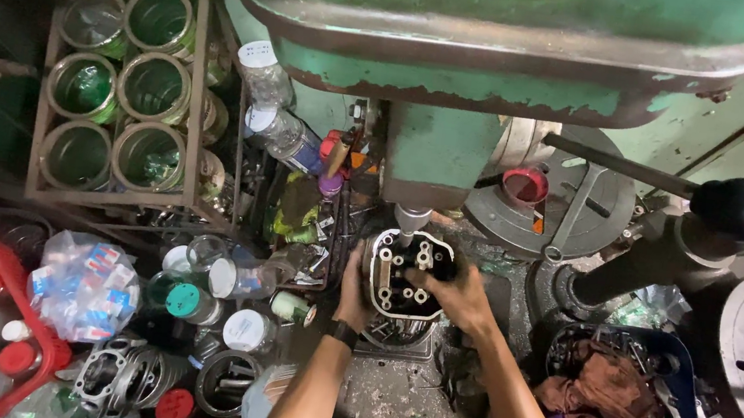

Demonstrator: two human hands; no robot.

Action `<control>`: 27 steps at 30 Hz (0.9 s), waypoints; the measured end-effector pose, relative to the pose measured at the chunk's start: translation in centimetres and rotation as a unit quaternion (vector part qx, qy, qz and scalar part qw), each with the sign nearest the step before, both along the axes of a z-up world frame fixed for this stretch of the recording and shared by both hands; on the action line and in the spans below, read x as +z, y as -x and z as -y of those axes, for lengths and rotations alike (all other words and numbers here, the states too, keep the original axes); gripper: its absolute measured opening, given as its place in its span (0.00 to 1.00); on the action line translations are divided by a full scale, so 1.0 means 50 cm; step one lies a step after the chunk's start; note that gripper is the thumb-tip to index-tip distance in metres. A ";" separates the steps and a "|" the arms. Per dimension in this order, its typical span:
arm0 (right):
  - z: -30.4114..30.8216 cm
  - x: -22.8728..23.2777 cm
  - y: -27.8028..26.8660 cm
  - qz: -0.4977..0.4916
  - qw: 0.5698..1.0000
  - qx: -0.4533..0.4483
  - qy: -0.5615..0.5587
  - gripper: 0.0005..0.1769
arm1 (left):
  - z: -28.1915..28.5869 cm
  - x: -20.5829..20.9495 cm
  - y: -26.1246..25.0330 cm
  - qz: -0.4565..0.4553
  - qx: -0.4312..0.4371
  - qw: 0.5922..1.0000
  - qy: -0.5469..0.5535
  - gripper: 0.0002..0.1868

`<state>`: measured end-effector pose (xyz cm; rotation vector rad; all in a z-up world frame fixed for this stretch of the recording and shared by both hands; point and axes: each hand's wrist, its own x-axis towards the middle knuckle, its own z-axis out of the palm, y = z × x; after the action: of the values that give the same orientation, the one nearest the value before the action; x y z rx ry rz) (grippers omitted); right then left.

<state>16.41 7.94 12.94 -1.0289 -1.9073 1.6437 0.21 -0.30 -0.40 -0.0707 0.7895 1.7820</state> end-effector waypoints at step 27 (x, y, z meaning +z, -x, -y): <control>-0.025 -0.085 0.005 -0.110 0.991 -0.026 0.066 0.51 | 0.004 0.032 -0.006 -0.024 -0.004 0.999 0.046 0.34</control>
<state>16.13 9.19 8.69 -0.8954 -1.6364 1.7923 0.51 -0.49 1.19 -0.0857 0.9046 1.7444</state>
